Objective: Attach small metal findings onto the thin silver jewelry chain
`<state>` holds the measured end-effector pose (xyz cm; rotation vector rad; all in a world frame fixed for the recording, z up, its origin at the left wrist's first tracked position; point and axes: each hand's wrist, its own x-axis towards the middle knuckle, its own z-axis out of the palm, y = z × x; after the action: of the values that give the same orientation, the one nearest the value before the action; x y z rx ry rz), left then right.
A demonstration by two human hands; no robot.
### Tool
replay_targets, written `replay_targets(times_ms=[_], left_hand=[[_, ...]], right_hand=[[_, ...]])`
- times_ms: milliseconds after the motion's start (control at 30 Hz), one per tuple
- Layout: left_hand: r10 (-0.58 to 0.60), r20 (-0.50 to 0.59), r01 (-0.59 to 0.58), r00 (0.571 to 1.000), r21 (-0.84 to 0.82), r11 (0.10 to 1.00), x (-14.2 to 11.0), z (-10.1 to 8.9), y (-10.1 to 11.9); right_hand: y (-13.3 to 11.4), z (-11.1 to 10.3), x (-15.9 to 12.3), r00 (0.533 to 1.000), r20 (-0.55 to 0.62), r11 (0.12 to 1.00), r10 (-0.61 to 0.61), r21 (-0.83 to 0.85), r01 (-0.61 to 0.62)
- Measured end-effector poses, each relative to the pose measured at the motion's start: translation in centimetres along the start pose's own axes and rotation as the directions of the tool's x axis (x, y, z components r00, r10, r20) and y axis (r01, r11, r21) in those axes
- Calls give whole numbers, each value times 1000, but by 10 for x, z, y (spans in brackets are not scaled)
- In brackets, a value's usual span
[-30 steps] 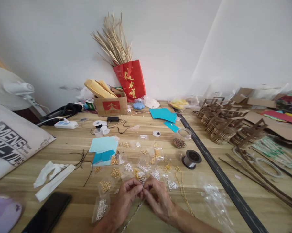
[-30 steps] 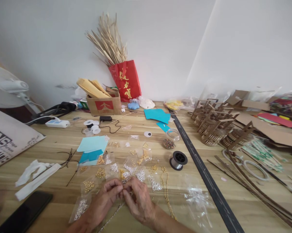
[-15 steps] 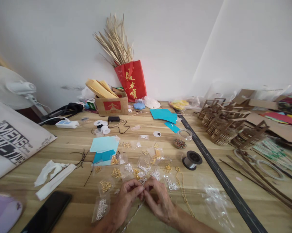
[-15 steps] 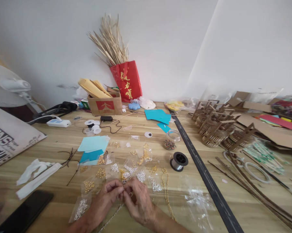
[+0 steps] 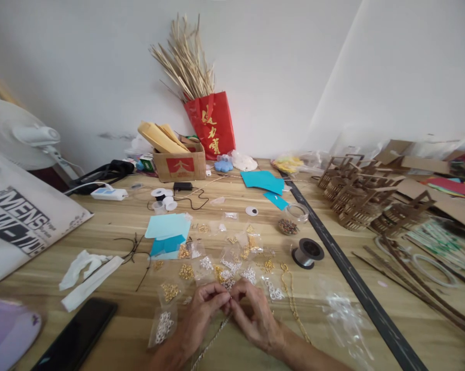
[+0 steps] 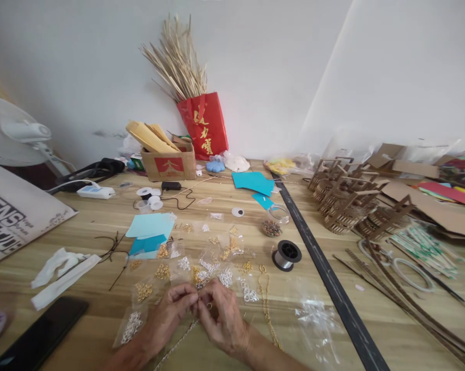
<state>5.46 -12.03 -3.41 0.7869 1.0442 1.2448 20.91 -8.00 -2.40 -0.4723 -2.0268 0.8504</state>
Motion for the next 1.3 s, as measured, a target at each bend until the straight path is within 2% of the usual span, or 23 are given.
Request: replay_targets(times_ms=[467, 767, 1300], left_hand=[[21, -35, -19, 999, 63, 998, 0, -1, 1], [62, -27, -58, 998, 136, 989, -2, -2, 1], [61, -18, -56, 998, 199, 978, -3, -3, 0]], right_hand=[[-1, 0, -1, 1000, 4, 1000, 7, -18, -7], [-3, -2, -1, 1000, 22, 1000, 16, -9, -16], [-1, -1, -1, 1000, 28, 1000, 0, -10, 1]])
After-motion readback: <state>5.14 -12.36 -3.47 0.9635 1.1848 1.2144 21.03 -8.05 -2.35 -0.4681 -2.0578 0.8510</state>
